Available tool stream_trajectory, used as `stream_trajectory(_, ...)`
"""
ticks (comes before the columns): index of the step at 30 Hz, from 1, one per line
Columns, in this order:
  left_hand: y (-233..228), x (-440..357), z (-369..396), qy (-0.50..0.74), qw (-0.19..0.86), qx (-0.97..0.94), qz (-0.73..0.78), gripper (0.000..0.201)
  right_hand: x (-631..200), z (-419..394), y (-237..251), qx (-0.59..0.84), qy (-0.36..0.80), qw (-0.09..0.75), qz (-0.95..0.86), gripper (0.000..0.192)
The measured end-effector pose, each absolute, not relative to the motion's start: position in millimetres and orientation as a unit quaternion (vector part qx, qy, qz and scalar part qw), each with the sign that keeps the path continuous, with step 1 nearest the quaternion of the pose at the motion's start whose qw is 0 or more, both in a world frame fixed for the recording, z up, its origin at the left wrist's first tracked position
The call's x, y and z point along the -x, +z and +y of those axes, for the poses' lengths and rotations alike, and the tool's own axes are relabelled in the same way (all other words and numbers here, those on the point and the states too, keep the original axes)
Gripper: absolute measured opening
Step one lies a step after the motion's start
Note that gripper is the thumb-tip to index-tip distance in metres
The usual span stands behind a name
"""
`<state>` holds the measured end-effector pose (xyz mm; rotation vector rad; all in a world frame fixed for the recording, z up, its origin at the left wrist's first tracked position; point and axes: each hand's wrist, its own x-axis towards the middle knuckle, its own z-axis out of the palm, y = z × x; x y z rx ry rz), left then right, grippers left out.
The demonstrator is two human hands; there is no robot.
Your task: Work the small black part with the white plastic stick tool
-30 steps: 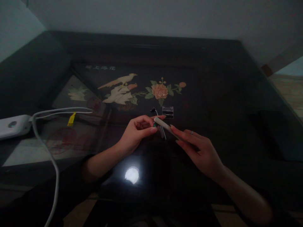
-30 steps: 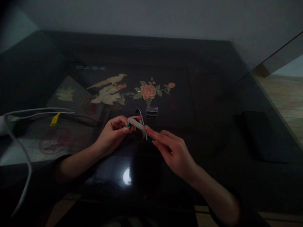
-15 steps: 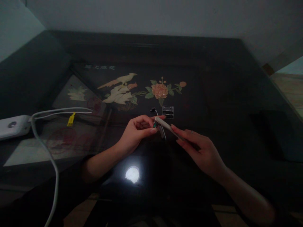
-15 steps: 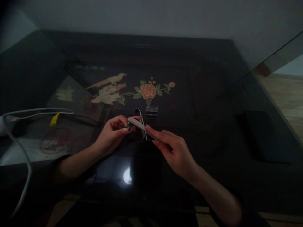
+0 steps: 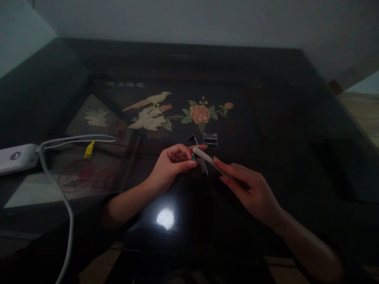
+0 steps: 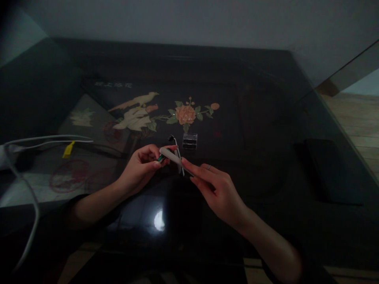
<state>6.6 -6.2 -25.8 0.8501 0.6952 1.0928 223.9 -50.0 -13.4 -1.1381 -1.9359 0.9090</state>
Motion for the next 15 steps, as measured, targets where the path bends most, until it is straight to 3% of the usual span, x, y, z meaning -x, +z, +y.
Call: stream_trajectory(15, -26.4, -6.3, -7.4, 0.488, 0.709, -0.389, 0.328, 0.024, -224.6, -50.0, -13.2, 0.458, 0.359, 0.344, -0.737, 0.041)
